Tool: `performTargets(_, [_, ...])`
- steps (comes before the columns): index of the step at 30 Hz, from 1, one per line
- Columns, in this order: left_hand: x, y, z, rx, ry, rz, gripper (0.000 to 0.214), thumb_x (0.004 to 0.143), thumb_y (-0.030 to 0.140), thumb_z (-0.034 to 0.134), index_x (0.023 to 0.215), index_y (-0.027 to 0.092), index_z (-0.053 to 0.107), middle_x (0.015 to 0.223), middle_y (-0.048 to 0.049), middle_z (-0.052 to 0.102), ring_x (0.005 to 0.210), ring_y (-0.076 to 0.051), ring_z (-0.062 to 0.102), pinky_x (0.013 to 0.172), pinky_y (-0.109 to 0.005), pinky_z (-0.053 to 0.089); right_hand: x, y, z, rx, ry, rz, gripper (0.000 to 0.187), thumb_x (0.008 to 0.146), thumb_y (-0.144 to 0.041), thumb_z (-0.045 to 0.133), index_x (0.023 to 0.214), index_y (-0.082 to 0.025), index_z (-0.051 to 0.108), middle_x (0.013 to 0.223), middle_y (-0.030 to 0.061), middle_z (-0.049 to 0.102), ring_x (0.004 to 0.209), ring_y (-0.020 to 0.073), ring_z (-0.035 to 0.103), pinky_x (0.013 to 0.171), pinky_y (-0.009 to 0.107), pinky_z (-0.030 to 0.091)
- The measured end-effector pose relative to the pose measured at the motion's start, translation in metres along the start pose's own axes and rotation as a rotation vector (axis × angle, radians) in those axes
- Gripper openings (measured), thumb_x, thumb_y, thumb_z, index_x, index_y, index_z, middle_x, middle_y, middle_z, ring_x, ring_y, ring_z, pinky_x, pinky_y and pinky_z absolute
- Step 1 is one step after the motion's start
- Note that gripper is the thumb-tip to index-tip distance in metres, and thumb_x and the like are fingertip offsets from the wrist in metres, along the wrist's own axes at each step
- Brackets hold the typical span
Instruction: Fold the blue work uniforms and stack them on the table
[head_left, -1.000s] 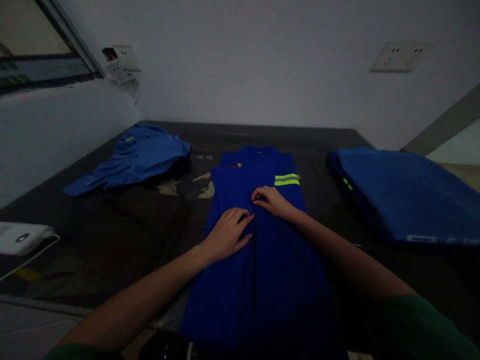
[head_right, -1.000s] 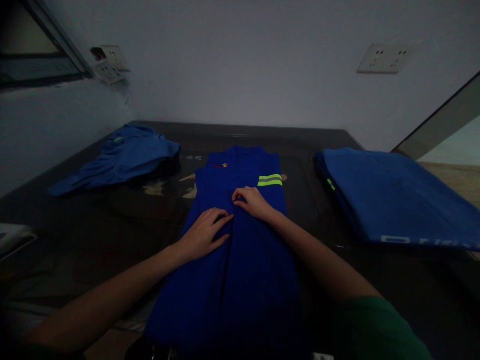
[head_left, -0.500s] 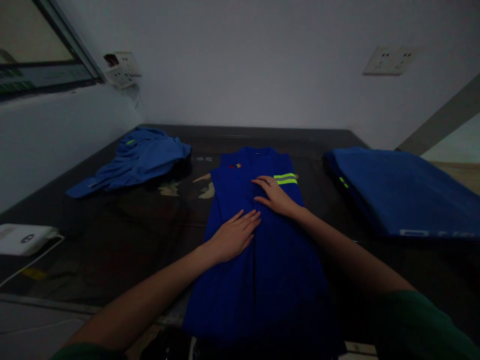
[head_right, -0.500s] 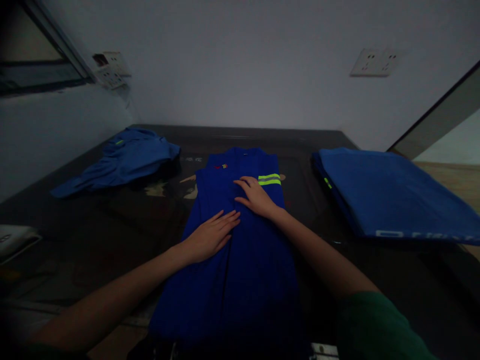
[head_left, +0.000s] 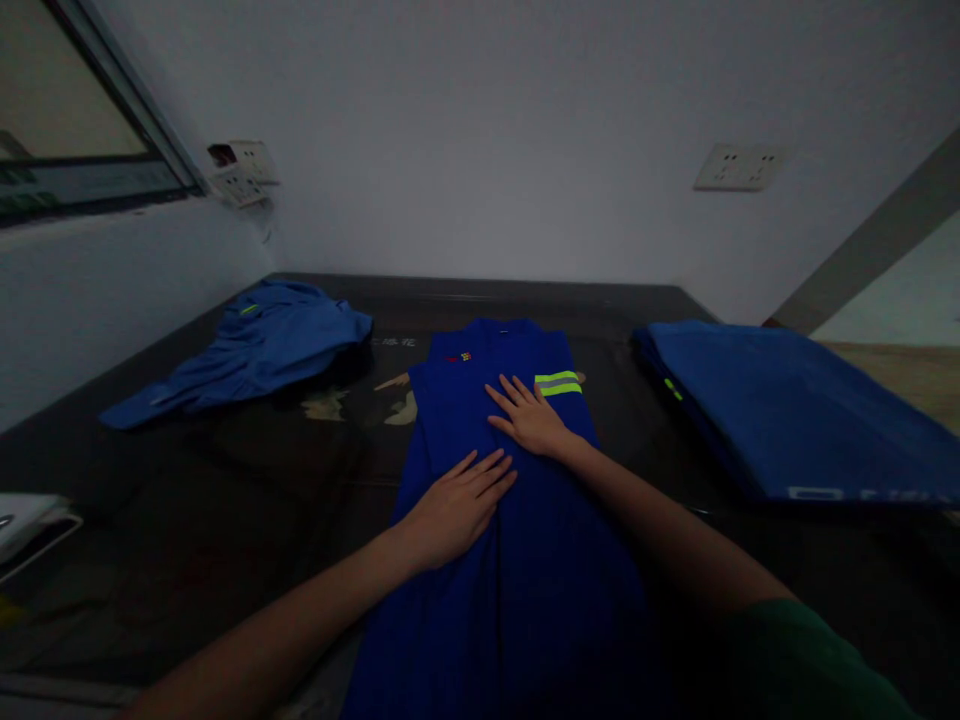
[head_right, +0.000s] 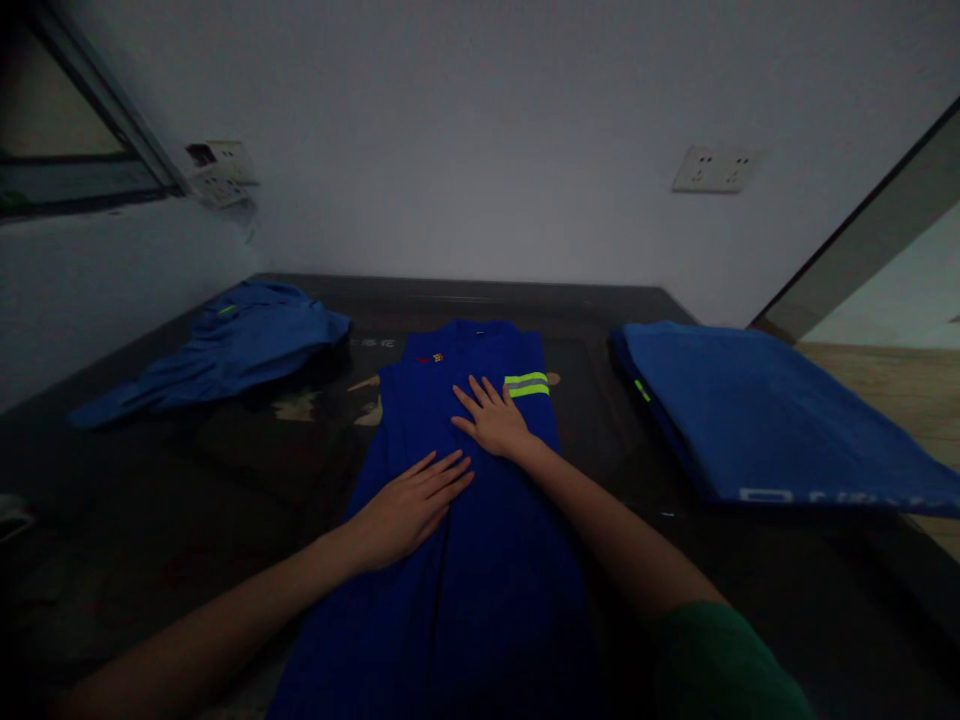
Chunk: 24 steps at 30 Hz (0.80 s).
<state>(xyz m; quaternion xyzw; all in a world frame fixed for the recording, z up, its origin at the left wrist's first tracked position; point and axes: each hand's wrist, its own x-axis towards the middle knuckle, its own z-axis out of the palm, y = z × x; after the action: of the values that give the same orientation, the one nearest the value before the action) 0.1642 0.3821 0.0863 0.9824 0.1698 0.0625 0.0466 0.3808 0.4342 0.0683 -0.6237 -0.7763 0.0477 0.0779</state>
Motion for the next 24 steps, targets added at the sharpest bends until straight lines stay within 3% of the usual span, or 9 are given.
performTargets(6, [-0.001,0.000,0.001,-0.009,0.010,-0.006,0.049,0.094,0.016,0.040,0.142,0.018,0.039,0.151,-0.0079,0.038,0.142,-0.020,0.029,0.117,-0.044,0.027,-0.007,0.001,-0.005,0.060,0.079,-0.005,0.064,0.095,-0.056,0.033,0.152,-0.027,0.023,0.159,0.0060,0.015,0.147,0.0278,0.008,0.115,0.054,0.016])
performTargets(11, [-0.002,-0.001,0.002,-0.047,0.051,-0.047,0.053,0.091,0.014,0.044,0.143,0.024,0.039,0.154,-0.0089,0.031,0.143,-0.021,0.027,0.116,-0.046,0.029,-0.006,0.005,0.002,0.112,0.075,0.080,0.072,0.092,-0.062,0.036,0.150,-0.022,0.028,0.158,0.0129,0.016,0.146,0.0327,0.010,0.113,0.053,0.022])
performTargets(17, [-0.004,-0.001,0.001,-0.032,0.038,-0.065,0.054,0.092,0.016,0.043,0.144,0.029,0.036,0.155,-0.0087,0.029,0.144,-0.024,0.024,0.115,-0.054,0.026,0.026,0.041,0.000,0.082,0.034,0.251,0.078,0.094,-0.063,0.027,0.150,-0.008,0.027,0.155,0.0223,0.020,0.144,0.0305,0.018,0.115,0.048,0.020])
performTargets(24, [-0.004,0.000,0.000,-0.035,-0.002,-0.094,0.059,0.091,0.014,0.044,0.146,0.032,0.032,0.155,-0.0067,0.029,0.143,-0.025,0.027,0.113,-0.061,0.022,0.068,0.085,-0.007,-0.027,0.009,0.455,0.068,0.097,-0.057,0.023,0.151,-0.016,0.025,0.156,0.0173,0.020,0.144,0.0307,0.017,0.113,0.051,0.019])
